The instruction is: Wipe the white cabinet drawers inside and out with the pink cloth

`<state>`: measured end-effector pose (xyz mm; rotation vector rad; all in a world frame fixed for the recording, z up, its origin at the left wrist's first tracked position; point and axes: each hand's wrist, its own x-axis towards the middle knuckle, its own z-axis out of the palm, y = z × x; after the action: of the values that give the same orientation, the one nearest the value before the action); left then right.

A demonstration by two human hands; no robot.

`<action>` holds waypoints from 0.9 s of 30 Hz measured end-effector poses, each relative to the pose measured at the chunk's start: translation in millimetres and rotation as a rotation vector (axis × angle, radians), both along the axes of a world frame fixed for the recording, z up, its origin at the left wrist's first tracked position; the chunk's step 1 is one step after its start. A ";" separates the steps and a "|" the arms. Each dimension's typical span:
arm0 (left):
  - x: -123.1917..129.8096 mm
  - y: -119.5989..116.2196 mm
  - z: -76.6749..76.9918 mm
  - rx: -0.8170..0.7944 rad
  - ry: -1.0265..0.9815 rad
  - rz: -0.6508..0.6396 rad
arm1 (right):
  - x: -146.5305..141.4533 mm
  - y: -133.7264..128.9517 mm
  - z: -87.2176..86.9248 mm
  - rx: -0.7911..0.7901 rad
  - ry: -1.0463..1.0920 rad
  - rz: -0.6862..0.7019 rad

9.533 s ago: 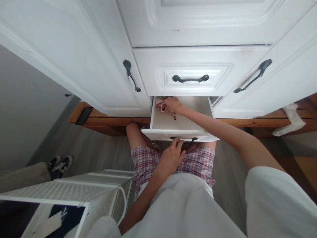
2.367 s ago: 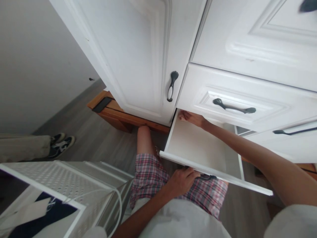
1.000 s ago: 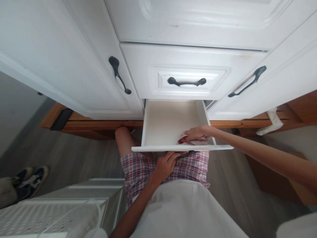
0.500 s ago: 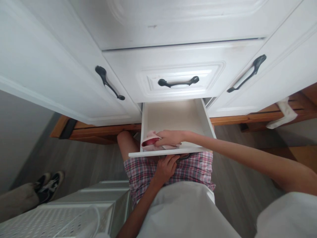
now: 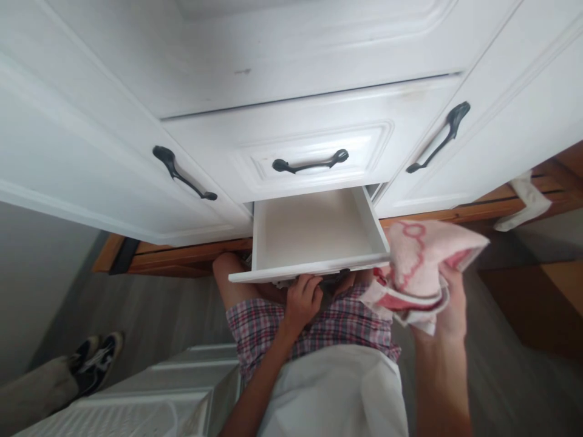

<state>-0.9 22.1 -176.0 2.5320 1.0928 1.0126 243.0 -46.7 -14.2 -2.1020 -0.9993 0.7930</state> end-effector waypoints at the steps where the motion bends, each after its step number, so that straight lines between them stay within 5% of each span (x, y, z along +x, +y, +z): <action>1: 3.2 8.7 0.3 0.003 -0.004 0.005 | -1.4 -19.8 -8.8 0.106 0.143 -0.197; 4: 12.0 35.6 -1.3 0.010 -0.017 0.011 | -9.6 -59.6 -37.3 0.184 0.339 -0.441; 9: 26.8 80.0 -4.6 0.008 -0.067 0.007 | -13.3 -65.3 -75.7 -0.001 0.420 -0.365; 15: 47.1 130.7 3.5 -0.005 -0.096 0.010 | -16.5 -12.9 -83.6 0.526 0.801 -0.694; 19: 52.2 155.5 11.8 -0.020 -0.096 -0.017 | -12.8 17.8 -85.1 0.707 0.691 -0.751; 27: 52.5 167.6 17.9 -0.093 -0.103 -0.071 | 22.5 42.9 -108.3 0.795 0.337 -0.790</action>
<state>51.6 189.7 -158.1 2.3990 0.9906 1.0358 265.5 -3.7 -122.5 -1.3963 -0.1740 0.2466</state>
